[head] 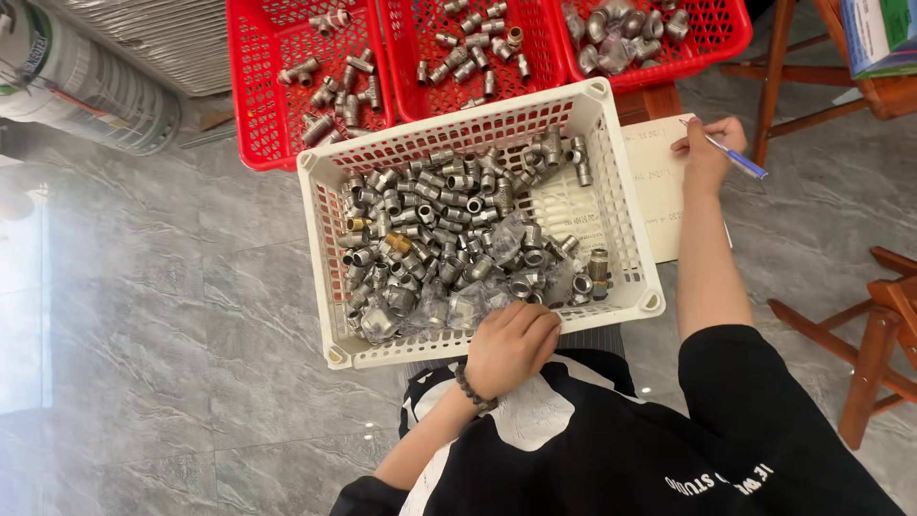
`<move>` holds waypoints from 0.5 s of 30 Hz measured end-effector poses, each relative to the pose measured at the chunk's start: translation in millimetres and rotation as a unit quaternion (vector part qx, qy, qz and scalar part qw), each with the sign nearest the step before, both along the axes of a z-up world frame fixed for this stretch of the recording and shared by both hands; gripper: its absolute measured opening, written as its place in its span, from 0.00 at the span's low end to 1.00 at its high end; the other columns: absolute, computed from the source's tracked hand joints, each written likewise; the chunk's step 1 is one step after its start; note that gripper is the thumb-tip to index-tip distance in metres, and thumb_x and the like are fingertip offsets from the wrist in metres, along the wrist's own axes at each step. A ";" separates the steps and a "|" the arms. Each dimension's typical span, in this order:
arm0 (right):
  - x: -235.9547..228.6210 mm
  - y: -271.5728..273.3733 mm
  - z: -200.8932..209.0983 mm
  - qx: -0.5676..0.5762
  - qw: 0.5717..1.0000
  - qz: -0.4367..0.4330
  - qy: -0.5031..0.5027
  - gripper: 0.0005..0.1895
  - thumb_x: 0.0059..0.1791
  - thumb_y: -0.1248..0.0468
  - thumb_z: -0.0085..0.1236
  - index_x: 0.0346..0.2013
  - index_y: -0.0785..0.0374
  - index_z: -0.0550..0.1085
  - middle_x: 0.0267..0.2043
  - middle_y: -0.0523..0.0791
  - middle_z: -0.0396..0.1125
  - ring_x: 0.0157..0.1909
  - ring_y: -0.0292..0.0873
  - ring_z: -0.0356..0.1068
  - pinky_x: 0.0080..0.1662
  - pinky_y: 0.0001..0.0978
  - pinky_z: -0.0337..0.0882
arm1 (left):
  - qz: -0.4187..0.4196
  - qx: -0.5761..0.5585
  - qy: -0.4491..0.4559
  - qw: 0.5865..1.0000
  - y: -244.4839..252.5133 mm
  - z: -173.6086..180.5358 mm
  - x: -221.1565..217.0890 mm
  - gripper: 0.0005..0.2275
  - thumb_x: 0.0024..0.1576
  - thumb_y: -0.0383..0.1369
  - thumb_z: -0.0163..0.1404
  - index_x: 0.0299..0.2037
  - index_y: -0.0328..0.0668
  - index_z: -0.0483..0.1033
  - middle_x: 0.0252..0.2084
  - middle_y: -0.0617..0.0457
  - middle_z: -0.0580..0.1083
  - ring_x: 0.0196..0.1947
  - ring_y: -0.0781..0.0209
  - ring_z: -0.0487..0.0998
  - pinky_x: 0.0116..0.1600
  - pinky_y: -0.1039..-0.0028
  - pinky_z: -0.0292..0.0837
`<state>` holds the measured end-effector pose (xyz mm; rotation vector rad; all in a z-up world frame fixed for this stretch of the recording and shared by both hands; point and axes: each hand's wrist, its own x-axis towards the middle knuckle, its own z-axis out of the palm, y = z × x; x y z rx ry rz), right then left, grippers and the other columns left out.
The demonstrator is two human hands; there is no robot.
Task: The person sits on the floor with a white basket of metal pipe fittings on their lap. They repeatedly pick up individual fittings, inspect them, and place them into one of three red baskets on the floor, while occasionally writing on a notepad with a pen.
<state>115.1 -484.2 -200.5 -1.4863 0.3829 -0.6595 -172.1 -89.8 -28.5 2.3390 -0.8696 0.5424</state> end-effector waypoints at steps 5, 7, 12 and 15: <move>-5.3 7.8 2.3 0.000 0.999 0.007 -0.041 0.12 0.56 0.75 0.62 0.36 0.64 0.65 0.22 0.50 0.67 0.18 0.41 0.72 0.20 0.25 0.70 | 0.013 -0.005 -0.036 0.999 -1.7 -4.0 0.1 0.05 0.65 0.37 0.52 0.40 0.49 0.80 0.36 0.58 0.75 0.38 0.63 0.79 0.40 0.78 0.73; -3.9 8.3 1.3 -0.045 0.997 0.021 -0.053 0.13 0.53 0.79 0.62 0.33 0.67 0.66 0.20 0.50 0.64 0.16 0.41 0.70 0.18 0.26 0.66 | 0.017 -0.003 -0.035 0.999 -1.7 -3.4 0.4 0.05 0.65 0.36 0.52 0.40 0.49 0.79 0.36 0.58 0.75 0.37 0.62 0.78 0.40 0.77 0.72; -7.5 13.4 6.7 -0.078 0.996 0.030 -0.025 0.11 0.53 0.77 0.59 0.31 0.66 0.67 0.18 0.49 0.62 0.16 0.40 0.69 0.19 0.24 0.62 | 0.021 -0.003 -0.039 0.999 -2.0 -3.4 0.0 0.05 0.64 0.36 0.52 0.40 0.49 0.79 0.36 0.58 0.75 0.38 0.62 0.78 0.40 0.77 0.72; -7.4 14.8 9.3 -0.091 0.995 0.039 -0.013 0.11 0.54 0.76 0.60 0.31 0.66 0.68 0.17 0.49 0.62 0.16 0.39 0.68 0.19 0.24 0.62 | 0.025 -0.001 -0.044 0.999 -1.7 -3.3 -0.1 0.05 0.64 0.36 0.52 0.40 0.50 0.79 0.36 0.58 0.75 0.38 0.62 0.78 0.40 0.77 0.72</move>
